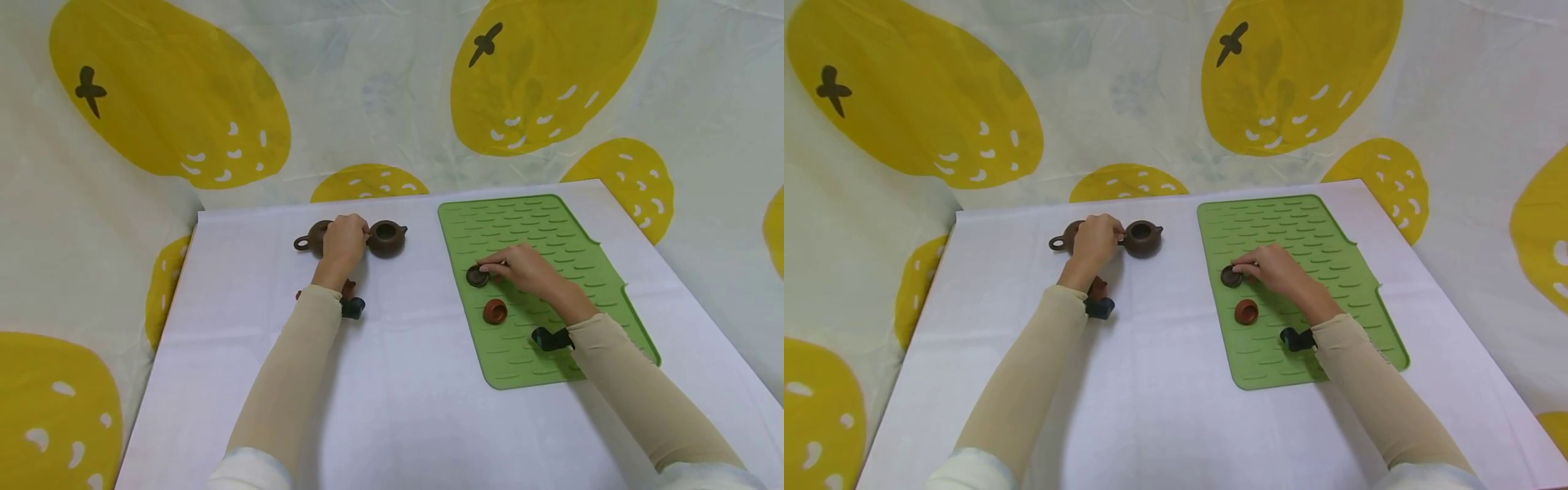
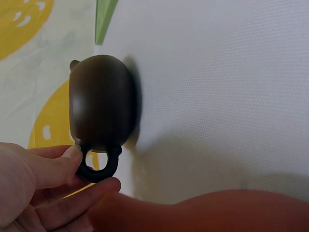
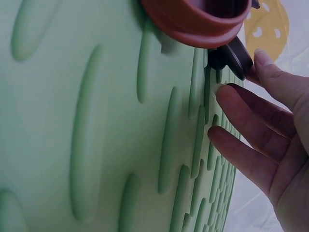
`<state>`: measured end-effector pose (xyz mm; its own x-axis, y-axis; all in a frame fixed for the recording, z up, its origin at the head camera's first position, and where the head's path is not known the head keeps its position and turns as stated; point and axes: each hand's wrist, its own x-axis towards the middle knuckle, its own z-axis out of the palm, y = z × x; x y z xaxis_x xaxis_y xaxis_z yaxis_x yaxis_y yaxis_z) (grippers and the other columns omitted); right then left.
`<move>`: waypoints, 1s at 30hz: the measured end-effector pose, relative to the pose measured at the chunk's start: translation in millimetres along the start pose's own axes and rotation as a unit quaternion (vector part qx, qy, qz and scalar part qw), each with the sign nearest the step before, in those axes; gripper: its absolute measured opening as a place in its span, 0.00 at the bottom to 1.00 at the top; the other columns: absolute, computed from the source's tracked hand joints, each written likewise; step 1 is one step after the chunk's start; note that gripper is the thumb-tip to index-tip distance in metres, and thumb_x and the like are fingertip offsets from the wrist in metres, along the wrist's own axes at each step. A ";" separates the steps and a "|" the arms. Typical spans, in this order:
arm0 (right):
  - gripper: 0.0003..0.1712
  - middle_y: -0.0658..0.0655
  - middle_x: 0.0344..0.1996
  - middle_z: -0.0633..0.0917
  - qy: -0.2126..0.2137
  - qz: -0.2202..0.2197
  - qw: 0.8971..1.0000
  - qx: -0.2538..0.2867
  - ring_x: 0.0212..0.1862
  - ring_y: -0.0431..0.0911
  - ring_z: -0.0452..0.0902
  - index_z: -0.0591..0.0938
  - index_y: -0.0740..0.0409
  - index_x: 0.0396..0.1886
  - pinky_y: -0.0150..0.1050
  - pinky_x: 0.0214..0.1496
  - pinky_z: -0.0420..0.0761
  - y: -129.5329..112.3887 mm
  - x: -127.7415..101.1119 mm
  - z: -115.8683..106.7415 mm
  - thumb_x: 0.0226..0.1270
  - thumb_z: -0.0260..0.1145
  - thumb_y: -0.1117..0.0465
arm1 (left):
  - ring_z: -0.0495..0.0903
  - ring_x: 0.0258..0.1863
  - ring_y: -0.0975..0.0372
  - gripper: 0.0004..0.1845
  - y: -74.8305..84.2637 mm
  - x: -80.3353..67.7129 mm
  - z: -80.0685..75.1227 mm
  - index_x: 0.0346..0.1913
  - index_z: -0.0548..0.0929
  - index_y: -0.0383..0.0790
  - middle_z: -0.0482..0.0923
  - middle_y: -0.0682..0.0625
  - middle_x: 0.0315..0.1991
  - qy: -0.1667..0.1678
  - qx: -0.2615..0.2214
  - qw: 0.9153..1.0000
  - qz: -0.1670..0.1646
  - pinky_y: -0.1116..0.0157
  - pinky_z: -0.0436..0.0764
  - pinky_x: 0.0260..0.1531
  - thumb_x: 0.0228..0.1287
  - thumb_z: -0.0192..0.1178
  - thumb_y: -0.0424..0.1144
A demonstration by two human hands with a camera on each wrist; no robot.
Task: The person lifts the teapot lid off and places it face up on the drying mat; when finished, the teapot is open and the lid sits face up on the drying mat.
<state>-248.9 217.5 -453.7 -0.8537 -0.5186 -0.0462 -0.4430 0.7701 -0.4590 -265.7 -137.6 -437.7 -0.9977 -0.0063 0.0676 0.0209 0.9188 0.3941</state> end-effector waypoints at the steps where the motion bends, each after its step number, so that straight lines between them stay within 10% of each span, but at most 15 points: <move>1: 0.15 0.65 0.47 0.90 0.000 0.000 1.000 0.000 0.17 0.38 0.63 0.88 0.61 0.53 0.32 0.21 0.64 0.1 -0.1 -0.2 0.73 0.65 0.61 | 0.87 0.50 0.49 0.09 0.1 0.1 0.0 0.46 0.92 0.43 0.90 0.45 0.48 0.001 -0.001 1.000 0.000 0.50 0.85 0.52 0.72 0.62 0.35; 10: 0.14 0.63 0.47 0.91 0.003 0.002 1.000 -0.010 0.22 0.41 0.72 0.88 0.58 0.53 0.32 0.23 0.69 2.8 0.5 -3.7 0.74 0.65 0.61 | 0.87 0.51 0.49 0.10 0.3 1.4 -2.0 0.47 0.92 0.43 0.90 0.45 0.49 -0.004 -0.003 1.000 0.000 0.50 0.86 0.52 0.73 0.61 0.35; 16: 0.13 0.61 0.48 0.91 0.019 -0.023 0.999 -0.037 0.43 0.54 0.89 0.89 0.58 0.52 0.47 0.42 0.86 3.7 -0.3 -4.6 0.73 0.66 0.60 | 0.87 0.45 0.48 0.10 -0.3 1.0 -2.9 0.43 0.92 0.45 0.90 0.45 0.47 -0.005 0.004 1.000 0.002 0.51 0.86 0.45 0.73 0.60 0.35; 30: 0.25 0.64 0.64 0.83 0.004 -0.023 0.998 -0.066 0.68 0.63 0.75 0.80 0.54 0.67 0.63 0.67 0.75 -17.6 8.6 -20.3 0.74 0.65 0.51 | 0.88 0.46 0.45 0.14 -0.6 -7.1 -8.9 0.56 0.88 0.48 0.89 0.46 0.52 0.008 0.019 1.000 -0.014 0.48 0.86 0.43 0.73 0.60 0.36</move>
<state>-254.0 207.0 -428.0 -0.8333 -0.5525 -0.0196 -0.5140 0.7873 -0.3405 -258.0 -141.7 -430.2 -0.9967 -0.0380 0.0721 -0.0095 0.9326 0.3608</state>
